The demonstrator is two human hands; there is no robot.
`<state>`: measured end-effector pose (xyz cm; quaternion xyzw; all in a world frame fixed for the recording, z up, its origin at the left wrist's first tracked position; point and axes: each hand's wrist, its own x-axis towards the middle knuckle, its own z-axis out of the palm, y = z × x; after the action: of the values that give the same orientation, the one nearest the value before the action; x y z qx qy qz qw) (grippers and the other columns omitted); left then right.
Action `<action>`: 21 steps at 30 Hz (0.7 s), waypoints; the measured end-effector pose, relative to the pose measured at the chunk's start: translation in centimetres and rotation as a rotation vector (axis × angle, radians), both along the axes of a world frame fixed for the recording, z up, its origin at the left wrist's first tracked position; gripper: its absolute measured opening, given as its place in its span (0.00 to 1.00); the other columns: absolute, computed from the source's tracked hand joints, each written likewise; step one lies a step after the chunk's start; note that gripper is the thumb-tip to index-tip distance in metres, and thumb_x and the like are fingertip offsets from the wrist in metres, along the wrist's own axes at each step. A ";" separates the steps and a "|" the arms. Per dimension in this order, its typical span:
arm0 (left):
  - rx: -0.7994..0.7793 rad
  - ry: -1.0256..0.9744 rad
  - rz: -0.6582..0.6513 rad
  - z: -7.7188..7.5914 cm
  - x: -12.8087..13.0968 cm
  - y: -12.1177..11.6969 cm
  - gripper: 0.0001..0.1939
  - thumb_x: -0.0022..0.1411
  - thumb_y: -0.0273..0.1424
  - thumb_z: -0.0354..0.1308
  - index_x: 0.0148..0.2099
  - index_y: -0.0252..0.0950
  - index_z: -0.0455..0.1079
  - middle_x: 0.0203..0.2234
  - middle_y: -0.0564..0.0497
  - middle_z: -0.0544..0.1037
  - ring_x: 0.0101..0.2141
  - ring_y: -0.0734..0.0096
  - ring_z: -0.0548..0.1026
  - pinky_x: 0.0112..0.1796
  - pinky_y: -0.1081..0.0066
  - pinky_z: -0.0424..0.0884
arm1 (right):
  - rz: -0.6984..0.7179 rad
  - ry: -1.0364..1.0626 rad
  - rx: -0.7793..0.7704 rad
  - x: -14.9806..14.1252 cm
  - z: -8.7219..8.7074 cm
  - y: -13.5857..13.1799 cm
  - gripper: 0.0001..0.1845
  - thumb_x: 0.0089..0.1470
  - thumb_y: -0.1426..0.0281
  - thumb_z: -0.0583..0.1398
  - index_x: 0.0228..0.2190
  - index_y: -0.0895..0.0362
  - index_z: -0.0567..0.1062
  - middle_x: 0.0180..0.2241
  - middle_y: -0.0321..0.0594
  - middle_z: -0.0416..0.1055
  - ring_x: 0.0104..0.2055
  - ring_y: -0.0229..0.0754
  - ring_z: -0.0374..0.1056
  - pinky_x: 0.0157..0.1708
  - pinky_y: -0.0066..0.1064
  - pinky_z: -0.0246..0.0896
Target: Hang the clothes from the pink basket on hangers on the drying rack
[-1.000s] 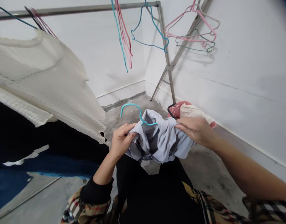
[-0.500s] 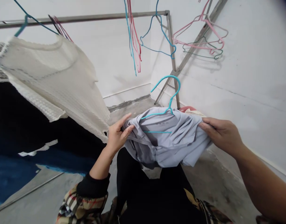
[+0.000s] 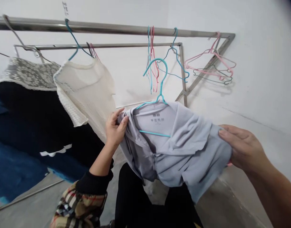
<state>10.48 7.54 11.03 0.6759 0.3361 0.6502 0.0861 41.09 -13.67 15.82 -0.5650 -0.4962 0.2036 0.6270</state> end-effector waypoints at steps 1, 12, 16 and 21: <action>-0.004 -0.015 0.021 -0.1 0.1 0.4 0.27 0.59 0.44 0.61 0.57 0.37 0.69 0.49 0.43 0.75 0.51 0.62 0.72 0.52 0.61 0.68 | 0.040 0.115 0.019 -1.0 0.8 0.5 0.10 0.43 0.57 0.68 0.23 0.50 0.80 0.15 0.37 0.66 0.16 0.39 0.64 0.15 0.29 0.62; -0.332 -0.061 -0.207 -9.8 3.2 -4.8 0.33 0.60 0.44 0.60 0.64 0.40 0.59 0.63 0.38 0.62 0.64 0.53 0.59 0.62 0.50 0.57 | 0.209 0.055 0.376 -9.4 11.3 11.6 0.12 0.55 0.75 0.57 0.20 0.59 0.66 0.18 0.31 0.55 0.20 0.29 0.54 0.21 0.22 0.52; -0.432 -0.090 -0.297 -12.7 3.9 -6.7 0.29 0.59 0.42 0.61 0.60 0.40 0.65 0.59 0.40 0.68 0.61 0.54 0.65 0.60 0.51 0.62 | 0.139 -0.076 0.428 -11.9 13.6 18.0 0.14 0.57 0.72 0.56 0.21 0.57 0.62 0.20 0.31 0.51 0.23 0.31 0.54 0.25 0.23 0.54; -0.492 -0.125 -0.322 -14.0 2.7 -7.0 0.24 0.59 0.40 0.61 0.57 0.41 0.69 0.54 0.42 0.74 0.56 0.56 0.70 0.58 0.53 0.65 | 0.063 -0.252 0.454 -15.5 13.9 24.1 0.17 0.57 0.74 0.54 0.19 0.55 0.56 0.20 0.32 0.45 0.27 0.35 0.55 0.31 0.29 0.57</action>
<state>13.16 0.55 -2.93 0.6380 0.3662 0.5674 0.3700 25.61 10.40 29.76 -0.4149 -0.6208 0.0343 0.6643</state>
